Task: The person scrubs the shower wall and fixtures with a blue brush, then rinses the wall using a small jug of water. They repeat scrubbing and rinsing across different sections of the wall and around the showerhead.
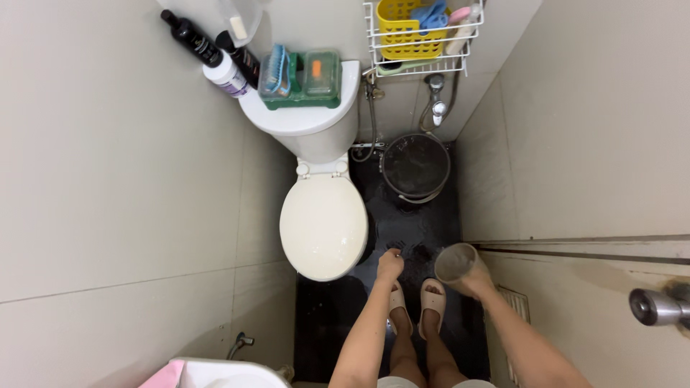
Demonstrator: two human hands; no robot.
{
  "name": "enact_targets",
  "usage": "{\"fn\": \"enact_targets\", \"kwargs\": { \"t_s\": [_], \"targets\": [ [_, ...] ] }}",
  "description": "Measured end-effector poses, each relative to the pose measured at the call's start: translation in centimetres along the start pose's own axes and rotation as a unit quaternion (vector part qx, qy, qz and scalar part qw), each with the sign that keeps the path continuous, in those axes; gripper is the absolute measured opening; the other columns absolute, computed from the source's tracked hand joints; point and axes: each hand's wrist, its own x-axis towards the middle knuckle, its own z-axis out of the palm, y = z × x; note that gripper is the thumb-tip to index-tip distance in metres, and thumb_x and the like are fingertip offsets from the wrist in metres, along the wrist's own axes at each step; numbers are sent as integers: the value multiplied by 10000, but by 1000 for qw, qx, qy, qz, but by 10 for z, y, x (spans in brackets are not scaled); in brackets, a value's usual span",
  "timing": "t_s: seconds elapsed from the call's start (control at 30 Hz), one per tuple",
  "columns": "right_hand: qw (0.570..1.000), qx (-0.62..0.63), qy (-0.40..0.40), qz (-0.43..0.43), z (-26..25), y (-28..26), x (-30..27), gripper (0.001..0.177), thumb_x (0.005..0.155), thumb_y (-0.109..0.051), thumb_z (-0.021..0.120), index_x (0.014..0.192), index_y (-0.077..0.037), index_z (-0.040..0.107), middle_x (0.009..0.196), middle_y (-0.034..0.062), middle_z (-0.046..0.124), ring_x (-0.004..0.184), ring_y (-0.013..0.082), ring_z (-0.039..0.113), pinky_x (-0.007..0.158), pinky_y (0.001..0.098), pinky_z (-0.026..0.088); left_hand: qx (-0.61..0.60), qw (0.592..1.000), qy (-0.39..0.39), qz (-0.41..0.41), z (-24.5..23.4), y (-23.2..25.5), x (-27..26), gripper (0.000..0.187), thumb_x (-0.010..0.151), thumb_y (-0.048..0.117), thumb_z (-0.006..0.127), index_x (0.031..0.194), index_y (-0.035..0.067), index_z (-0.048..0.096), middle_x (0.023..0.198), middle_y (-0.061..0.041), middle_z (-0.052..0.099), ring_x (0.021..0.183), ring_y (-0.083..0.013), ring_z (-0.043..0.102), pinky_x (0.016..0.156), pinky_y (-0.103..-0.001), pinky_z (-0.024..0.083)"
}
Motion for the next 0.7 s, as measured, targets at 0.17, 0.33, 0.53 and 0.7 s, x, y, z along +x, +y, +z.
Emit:
{"fn": "enact_targets", "kwargs": {
  "t_s": [0.17,0.33,0.53,0.7],
  "targets": [
    [992,-75,62,-80,13,-54,31,296,885,-209,636,898,79,703,754,238,689,672,368,679,627,486,520,-6,1000,21,-15,-12,-17,-4,383,931,183,573,1290,111,688,1291,-193,680,1233,-355,630,1051,-414,494],
    [989,124,65,-43,16,-61,33,329,900,-177,621,755,114,667,626,197,637,519,289,610,465,412,470,-14,999,27,-31,-17,-25,-7,357,926,183,602,1261,113,704,1276,-184,690,1231,-340,634,1044,-408,497],
    [941,335,17,-34,0,-50,26,206,853,-97,569,714,44,624,594,140,616,441,208,510,391,380,351,-38,998,48,34,-18,-17,-3,353,901,152,609,1231,82,715,1289,-187,687,1222,-349,636,1042,-402,497],
    [993,55,58,-90,-18,-49,12,323,840,-142,599,739,160,651,661,254,649,439,258,565,408,388,424,-26,999,41,11,-24,-1,8,370,908,144,576,1255,105,698,1222,-211,702,1180,-357,660,1012,-410,516]
  ]
}}
